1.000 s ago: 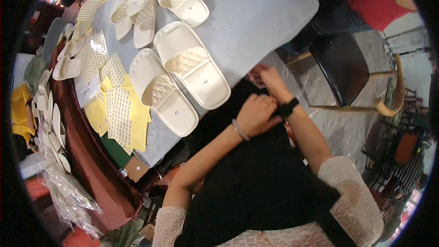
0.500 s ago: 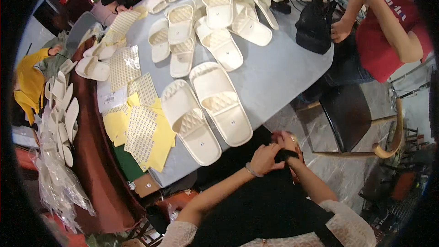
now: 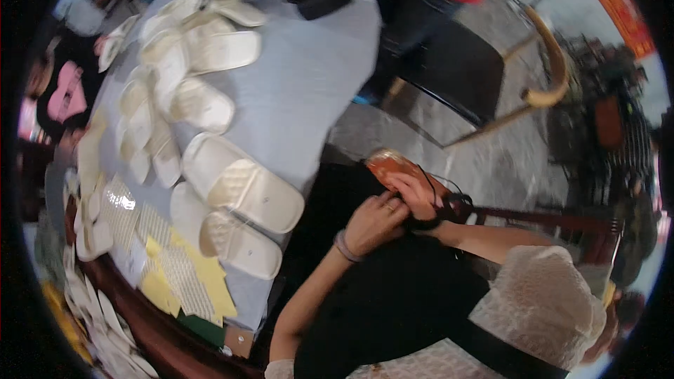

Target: Apply size labels to white slippers and pack them into plastic bags.

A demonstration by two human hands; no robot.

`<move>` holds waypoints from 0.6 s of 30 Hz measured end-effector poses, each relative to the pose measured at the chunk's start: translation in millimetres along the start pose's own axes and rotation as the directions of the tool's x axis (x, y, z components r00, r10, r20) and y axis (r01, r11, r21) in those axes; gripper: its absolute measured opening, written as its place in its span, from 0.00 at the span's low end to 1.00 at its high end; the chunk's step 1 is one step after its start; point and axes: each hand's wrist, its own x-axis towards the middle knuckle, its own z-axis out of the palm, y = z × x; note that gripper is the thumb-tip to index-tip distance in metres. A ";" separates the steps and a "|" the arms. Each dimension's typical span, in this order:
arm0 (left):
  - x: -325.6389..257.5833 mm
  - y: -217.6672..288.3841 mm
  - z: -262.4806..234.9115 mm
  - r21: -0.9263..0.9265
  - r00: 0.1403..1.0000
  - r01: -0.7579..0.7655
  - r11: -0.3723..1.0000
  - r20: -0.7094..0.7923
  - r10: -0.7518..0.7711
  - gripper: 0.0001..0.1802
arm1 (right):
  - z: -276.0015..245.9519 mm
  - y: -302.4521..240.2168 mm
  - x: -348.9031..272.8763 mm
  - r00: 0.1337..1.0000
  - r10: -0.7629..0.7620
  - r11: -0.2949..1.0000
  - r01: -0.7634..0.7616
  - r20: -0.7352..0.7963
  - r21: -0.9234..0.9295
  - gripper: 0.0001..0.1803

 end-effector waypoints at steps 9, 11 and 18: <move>28.5 -4.0 3.2 -0.298 0.892 0.343 0.891 -0.193 -0.408 0.22 | -54.0 -29.8 -87.8 0.990 0.128 0.990 -0.124 0.052 -0.074 0.44; 54.6 11.7 -10.0 -0.508 0.837 0.449 0.735 -0.050 -0.545 0.22 | -60.0 -41.9 -59.2 0.931 0.264 0.929 -0.316 -0.252 -0.191 0.45; 120.8 38.4 -34.5 -0.793 0.831 0.229 0.564 -0.143 -0.538 0.24 | -171.2 -37.7 2.4 0.996 0.080 0.759 -0.085 -0.038 -0.646 0.18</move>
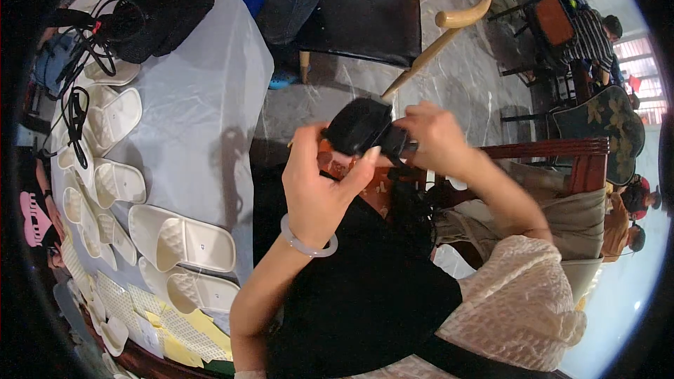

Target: Apply size labels to white slippers and pack them into plastic bags.

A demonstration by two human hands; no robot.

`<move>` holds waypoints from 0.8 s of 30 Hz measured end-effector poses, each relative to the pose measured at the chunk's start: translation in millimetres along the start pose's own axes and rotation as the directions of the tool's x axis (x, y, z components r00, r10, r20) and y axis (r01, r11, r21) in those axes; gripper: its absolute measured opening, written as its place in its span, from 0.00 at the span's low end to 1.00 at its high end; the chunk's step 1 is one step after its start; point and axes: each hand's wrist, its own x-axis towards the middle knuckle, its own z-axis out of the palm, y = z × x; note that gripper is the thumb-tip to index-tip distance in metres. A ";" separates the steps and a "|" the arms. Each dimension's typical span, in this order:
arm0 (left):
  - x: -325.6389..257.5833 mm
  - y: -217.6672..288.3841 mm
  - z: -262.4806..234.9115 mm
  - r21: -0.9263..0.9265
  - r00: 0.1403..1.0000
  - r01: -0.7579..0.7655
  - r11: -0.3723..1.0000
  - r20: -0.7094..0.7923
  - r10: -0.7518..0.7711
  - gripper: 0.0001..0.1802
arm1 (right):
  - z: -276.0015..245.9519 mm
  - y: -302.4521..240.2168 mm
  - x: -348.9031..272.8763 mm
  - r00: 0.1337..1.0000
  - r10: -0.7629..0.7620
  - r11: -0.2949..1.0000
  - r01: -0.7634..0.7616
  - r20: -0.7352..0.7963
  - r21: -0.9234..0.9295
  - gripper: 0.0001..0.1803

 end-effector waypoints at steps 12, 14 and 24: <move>-13.6 -11.6 -82.2 0.546 0.891 -0.078 0.834 0.413 -0.187 0.20 | -13.8 64.9 -66.8 -0.433 -0.054 0.509 -0.788 0.900 -0.348 0.43; -22.4 -9.5 -90.1 0.561 0.883 -0.050 0.826 0.412 -0.226 0.20 | 20.1 60.2 -106.8 -0.458 -0.244 0.469 -0.827 0.855 -0.309 0.43; -47.0 -31.2 -93.1 0.606 0.779 -0.036 0.795 0.515 -0.358 0.23 | 157.8 4.2 -207.5 -0.154 0.050 0.961 -0.263 0.987 -0.090 0.33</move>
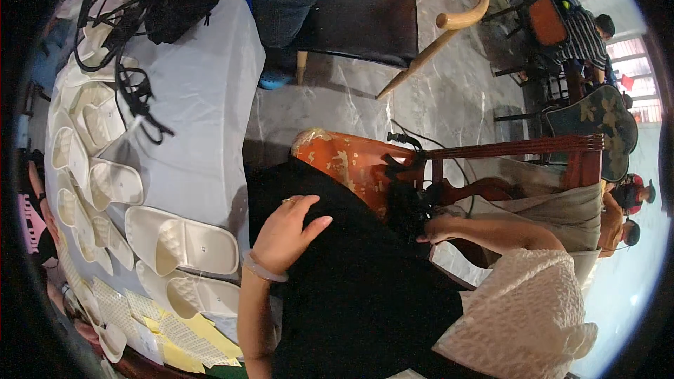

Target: Apply size labels to white slippers and pack them into plastic bags.

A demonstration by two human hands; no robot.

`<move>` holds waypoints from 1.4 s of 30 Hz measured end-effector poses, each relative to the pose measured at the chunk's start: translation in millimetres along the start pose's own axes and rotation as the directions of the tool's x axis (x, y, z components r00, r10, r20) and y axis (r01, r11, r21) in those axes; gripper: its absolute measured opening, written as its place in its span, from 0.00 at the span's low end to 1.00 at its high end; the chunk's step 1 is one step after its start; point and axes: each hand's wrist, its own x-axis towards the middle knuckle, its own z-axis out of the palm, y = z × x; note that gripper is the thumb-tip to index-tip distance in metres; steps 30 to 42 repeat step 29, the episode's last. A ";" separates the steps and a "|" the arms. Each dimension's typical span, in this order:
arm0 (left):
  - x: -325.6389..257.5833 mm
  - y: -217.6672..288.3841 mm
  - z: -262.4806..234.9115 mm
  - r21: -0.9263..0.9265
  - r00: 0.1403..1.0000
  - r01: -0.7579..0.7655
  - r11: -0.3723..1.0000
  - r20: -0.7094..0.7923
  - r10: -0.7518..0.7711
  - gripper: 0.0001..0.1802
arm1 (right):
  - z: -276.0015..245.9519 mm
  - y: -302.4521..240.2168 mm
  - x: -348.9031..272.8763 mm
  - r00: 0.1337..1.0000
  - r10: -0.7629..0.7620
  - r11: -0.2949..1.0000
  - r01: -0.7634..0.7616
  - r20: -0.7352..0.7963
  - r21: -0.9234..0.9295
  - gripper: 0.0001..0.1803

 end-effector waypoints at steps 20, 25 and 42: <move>-80.9 62.7 -76.8 0.054 0.944 -0.074 0.996 -0.320 0.087 0.24 | -22.4 -16.0 74.2 0.905 -0.319 0.769 0.073 -0.282 -0.635 0.24; -130.2 60.0 -96.3 0.109 0.780 -0.196 0.974 -0.585 0.222 0.20 | -115.9 -51.1 -5.1 0.819 -0.308 0.910 0.106 -0.483 -0.401 0.15; -178.4 64.6 -97.5 0.354 0.432 -0.155 0.922 -0.815 0.386 0.19 | -218.9 -90.4 -91.5 0.325 -0.629 0.777 0.242 -0.706 -0.581 0.13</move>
